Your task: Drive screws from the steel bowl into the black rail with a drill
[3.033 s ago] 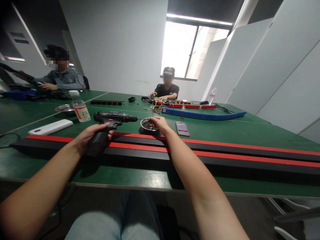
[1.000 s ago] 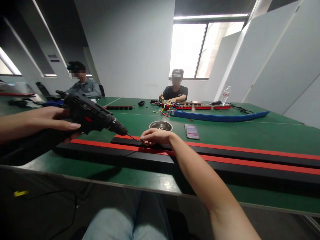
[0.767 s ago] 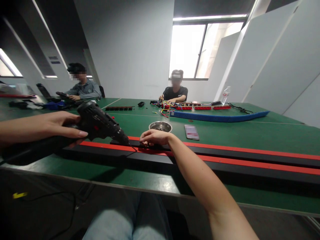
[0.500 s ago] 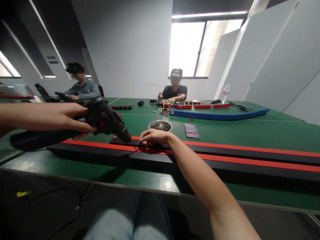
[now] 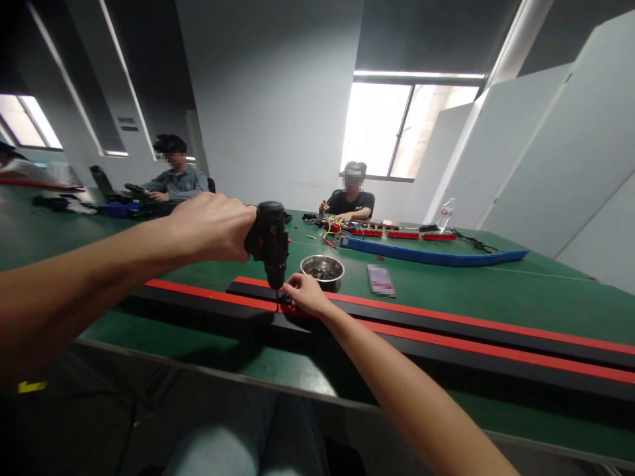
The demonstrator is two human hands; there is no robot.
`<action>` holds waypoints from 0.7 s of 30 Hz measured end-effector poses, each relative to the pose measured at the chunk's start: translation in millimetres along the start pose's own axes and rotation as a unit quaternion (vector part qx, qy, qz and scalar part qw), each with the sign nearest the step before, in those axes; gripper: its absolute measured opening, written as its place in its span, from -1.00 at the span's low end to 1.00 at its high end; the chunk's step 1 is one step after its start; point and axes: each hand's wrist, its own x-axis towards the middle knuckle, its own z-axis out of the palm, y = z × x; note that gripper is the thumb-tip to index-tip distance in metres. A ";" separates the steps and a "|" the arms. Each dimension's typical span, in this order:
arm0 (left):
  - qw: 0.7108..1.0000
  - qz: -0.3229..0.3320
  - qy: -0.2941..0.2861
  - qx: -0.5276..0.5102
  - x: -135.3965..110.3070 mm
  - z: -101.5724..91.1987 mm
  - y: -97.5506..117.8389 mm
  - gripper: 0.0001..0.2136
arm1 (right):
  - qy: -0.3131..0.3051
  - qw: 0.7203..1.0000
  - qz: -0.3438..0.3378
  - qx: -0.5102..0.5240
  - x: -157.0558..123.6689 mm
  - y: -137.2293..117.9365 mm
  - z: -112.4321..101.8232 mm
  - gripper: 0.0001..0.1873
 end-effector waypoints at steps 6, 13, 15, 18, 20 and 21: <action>0.999 0.032 0.018 0.039 0.8 -2.9 12.5 -0.75 | 0.032 0.999 -0.031 0.008 3.9 7.3 4.6 -0.81; 0.998 0.006 0.004 0.057 1.3 -5.3 16.6 -0.73 | 0.030 0.999 -0.023 0.006 3.0 8.4 3.2 -0.81; 0.998 0.015 0.001 0.055 1.0 -6.1 16.6 -0.74 | 0.029 0.999 -0.029 0.002 2.9 8.5 3.3 -0.82; 0.998 0.017 0.000 0.053 1.3 -6.5 15.6 -0.75 | 0.031 0.999 -0.028 0.005 3.0 9.0 3.4 -0.82; 0.999 0.013 0.003 0.052 2.0 -6.2 14.6 -0.76 | 0.030 0.999 -0.022 0.016 2.9 9.1 3.1 -0.81; 0.999 0.012 0.003 0.051 2.4 -5.9 14.1 -0.75 | 0.028 0.999 -0.020 0.022 2.7 8.9 2.9 -0.81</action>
